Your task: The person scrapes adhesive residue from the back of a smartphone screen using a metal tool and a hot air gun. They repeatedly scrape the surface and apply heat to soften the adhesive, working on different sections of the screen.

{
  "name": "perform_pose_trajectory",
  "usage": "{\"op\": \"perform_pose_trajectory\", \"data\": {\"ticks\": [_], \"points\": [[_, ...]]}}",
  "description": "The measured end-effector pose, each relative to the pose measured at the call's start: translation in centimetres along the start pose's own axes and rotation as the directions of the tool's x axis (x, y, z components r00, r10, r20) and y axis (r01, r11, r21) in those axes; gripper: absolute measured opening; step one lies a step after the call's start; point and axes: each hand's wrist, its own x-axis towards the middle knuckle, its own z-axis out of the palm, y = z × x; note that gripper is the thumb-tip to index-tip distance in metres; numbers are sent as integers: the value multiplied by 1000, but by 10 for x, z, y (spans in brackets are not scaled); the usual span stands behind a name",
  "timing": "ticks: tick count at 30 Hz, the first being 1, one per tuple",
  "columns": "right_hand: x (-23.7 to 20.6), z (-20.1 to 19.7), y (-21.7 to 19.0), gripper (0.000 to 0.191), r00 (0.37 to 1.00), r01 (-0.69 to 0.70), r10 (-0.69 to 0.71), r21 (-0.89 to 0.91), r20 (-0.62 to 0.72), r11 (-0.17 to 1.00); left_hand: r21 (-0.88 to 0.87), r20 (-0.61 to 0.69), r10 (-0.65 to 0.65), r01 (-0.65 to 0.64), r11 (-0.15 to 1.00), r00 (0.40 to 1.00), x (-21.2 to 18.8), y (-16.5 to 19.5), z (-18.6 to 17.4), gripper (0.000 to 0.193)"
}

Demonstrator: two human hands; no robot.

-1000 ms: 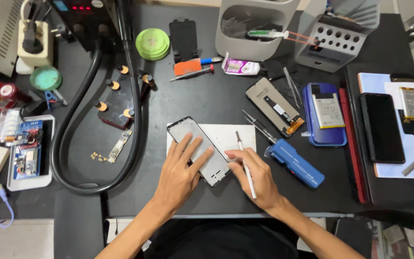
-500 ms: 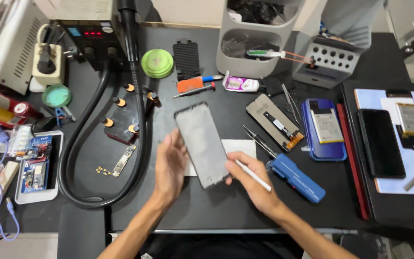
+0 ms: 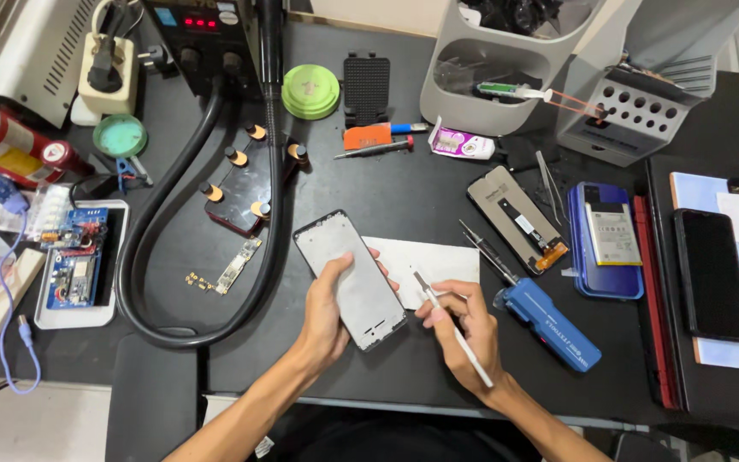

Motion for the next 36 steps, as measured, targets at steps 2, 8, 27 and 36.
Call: {"op": "perform_pose_trajectory", "data": {"ticks": [2, 8, 27, 36], "points": [[-1, 3, -1, 21, 995, 98, -98, -69, 9, 993, 25, 26, 19, -19, 999, 999, -1, -1, -2, 47], [2, 17, -3, 18, 959, 285, -281, -198, 46, 938, 42, 53, 53, -55, 998, 997, 1, -6, -9, 51], [6, 28, -17, 18, 926, 377, -360, -319, 111, 870, 90, -53, 103, -98, 991, 993, -2, -9, -8, 49], [5, 25, -11, 19, 896, 443, -403, -325, 185, 836, 104, -51, 101, -96, 990, 994, -5, -7, -4, 50]]}}
